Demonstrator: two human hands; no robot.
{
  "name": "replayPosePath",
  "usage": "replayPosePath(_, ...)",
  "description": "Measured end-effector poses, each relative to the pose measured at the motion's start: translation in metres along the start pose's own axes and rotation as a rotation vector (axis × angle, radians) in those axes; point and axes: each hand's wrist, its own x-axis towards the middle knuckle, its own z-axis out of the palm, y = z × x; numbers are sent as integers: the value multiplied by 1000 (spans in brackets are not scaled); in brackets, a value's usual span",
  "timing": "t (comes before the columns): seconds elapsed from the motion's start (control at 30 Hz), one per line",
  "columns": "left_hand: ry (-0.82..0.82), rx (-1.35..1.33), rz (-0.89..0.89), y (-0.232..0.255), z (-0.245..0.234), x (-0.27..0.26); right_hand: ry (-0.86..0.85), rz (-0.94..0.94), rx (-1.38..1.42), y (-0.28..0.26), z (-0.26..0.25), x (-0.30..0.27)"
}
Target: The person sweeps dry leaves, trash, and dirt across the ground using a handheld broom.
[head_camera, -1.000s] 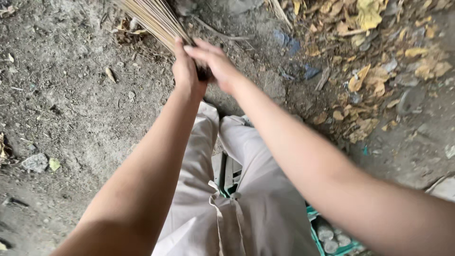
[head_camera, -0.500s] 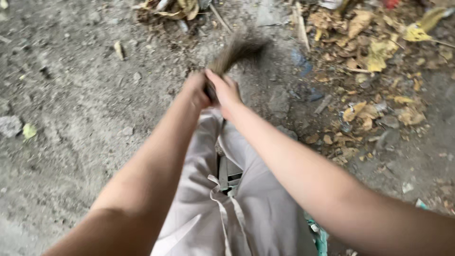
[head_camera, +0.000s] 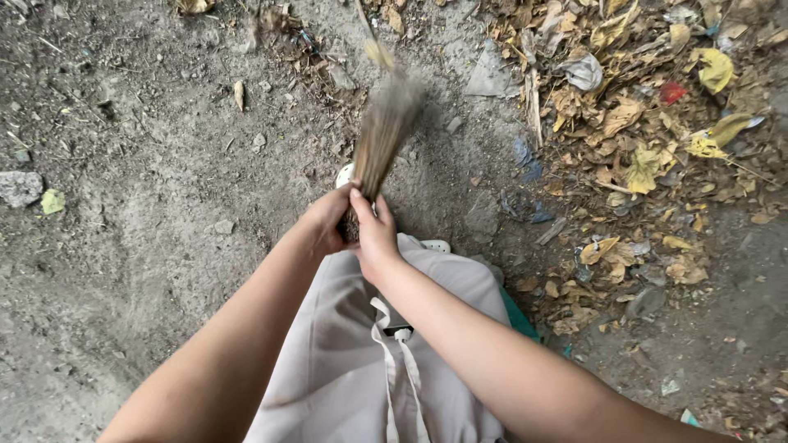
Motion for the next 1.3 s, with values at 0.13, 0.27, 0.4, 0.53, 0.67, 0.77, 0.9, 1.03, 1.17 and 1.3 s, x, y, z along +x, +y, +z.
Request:
replayPosePath(0.13, -12, 31, -107, 20, -33, 23, 93, 169, 0, 21, 25, 45)
replayPosePath(0.27, 137, -179, 139, 64, -78, -8, -217, 251, -49, 14, 76, 81)
replayPosePath(0.4, 185, -248, 294, 60, -71, -32, -446, 205, -134, -7, 90, 57)
replayPosePath(0.53, 100, -191, 194, 43, -84, -58, -329, 175, -91, 3, 86, 14)
replayPosePath(0.67, 56, -57, -13, 11, -50, -53, -295, 373, 76, 4, 33, -2)
replayPosePath(0.77, 131, -47, 74, -34, 3, -71, -337, 486, 0, -25, -31, -3)
replayPosePath(0.9, 199, 212, 203, -62, 64, -123, -310, 704, -250, -78, -78, -3)
replayPosePath(1.03, 183, 435, 295, -57, 121, -140, -395, 773, -280, -132, -128, -4)
replayPosePath(1.17, 58, 381, 192, -58, 182, -132, -199, 368, -73, -172, -196, 10)
replayPosePath(1.3, 23, 496, 171, -55, 226, -117, -96, 329, 260, -208, -259, 44)
